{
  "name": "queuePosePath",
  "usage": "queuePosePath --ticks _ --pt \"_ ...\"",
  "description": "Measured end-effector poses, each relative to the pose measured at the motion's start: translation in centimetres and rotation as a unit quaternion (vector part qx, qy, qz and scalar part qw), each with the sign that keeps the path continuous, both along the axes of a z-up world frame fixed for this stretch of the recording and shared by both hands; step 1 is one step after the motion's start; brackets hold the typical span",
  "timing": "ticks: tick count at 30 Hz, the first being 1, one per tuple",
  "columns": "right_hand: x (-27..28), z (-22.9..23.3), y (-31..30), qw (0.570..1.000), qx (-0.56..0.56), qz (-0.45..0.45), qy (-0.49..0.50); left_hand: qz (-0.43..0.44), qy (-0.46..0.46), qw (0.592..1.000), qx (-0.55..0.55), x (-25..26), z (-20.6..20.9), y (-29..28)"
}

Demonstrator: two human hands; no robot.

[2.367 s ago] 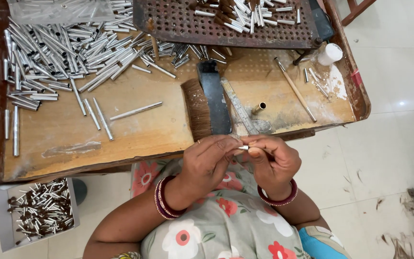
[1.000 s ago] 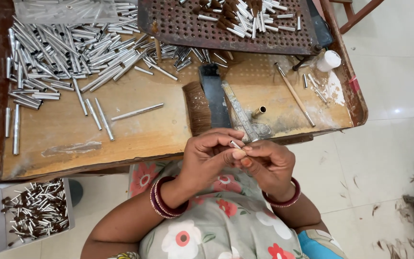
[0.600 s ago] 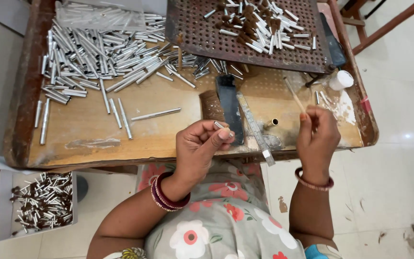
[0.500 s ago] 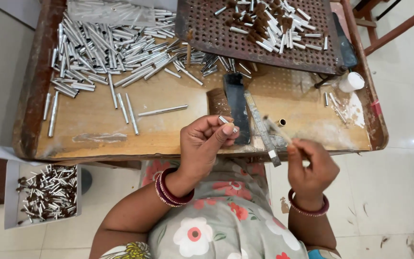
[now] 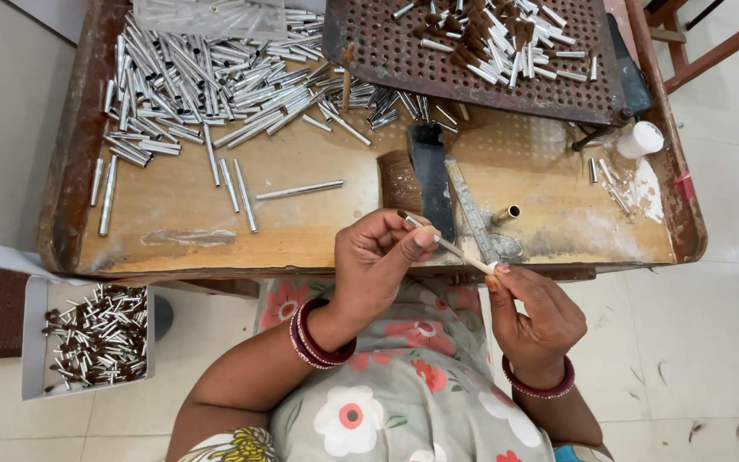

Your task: Assembling small metal or plastic tubes by inserting thin sticks into them at a manufacturing workbench.

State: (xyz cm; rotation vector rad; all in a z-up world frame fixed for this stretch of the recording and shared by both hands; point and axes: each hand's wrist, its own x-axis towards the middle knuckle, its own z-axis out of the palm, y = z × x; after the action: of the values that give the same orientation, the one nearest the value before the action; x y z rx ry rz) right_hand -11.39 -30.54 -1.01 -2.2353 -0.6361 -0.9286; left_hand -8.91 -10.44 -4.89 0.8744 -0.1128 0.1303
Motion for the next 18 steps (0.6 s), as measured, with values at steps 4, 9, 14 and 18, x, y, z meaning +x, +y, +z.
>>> queuePosePath --ticks 4,9,14,18 --pt "1.8 -0.6 -1.7 1.0 -0.004 0.011 0.021 0.016 -0.007 1.0 0.007 0.3 -0.3 -0.2" --pt "4.6 0.8 -2.7 0.993 0.025 -0.071 0.087 0.029 -0.047 0.996 0.063 -0.3 0.4 -0.4" --pt "1.6 -0.1 -0.9 0.977 0.113 0.131 0.121 -0.034 -0.137 0.975 0.169 -1.6 3.9 -0.6" --pt "0.3 -1.8 -0.8 0.974 0.121 0.171 0.092 0.001 -0.236 0.938 0.254 -2.4 5.4 -0.6"
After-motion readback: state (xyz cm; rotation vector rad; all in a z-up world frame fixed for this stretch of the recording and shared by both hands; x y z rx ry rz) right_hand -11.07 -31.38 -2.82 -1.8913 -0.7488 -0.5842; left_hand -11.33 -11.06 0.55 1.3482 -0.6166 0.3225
